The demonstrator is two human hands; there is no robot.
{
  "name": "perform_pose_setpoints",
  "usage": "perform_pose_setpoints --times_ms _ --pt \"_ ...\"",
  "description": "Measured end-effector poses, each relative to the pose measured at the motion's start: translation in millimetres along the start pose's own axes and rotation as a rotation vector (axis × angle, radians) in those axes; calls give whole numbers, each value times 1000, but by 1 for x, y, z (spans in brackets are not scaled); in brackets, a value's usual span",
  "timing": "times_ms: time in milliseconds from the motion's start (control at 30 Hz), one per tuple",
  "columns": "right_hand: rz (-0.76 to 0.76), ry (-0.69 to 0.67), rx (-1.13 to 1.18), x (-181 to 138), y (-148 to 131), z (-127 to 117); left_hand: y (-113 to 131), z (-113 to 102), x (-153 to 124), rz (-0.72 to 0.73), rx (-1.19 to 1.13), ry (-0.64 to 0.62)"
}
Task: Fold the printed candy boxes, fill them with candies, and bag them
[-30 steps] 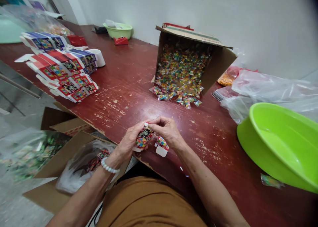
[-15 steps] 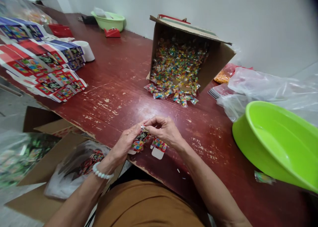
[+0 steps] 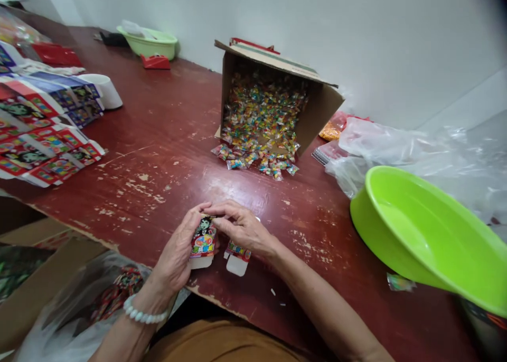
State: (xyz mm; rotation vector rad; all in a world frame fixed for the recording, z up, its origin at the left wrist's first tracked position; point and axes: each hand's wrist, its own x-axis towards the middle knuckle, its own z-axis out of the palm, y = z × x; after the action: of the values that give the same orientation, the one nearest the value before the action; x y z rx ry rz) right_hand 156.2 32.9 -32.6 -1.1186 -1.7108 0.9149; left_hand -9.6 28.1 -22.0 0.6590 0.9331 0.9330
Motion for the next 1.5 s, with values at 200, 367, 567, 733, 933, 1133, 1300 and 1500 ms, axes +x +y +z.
perform_pose_setpoints --times_ms 200,367,567,733,933,1133,1300,1500 --pt "371 455 -709 37 64 -99 13 -23 16 201 148 117" --pt "339 488 -637 29 95 -123 22 -74 25 263 651 103" --pt "278 695 -331 11 90 -114 35 -92 14 326 1159 -190" --pt "296 682 22 6 54 -92 32 -47 3 276 1000 -152" --pt "182 339 174 -15 -20 -35 17 10 -19 25 482 -420" --pt "-191 114 -417 -23 -44 -28 11 6 -31 -13 549 -538" --pt "-317 203 -497 -24 -39 -32 8 2 -34 -32 476 -611" --pt "-316 146 -632 -32 -46 -28 4 5 -39 -40 457 -601"
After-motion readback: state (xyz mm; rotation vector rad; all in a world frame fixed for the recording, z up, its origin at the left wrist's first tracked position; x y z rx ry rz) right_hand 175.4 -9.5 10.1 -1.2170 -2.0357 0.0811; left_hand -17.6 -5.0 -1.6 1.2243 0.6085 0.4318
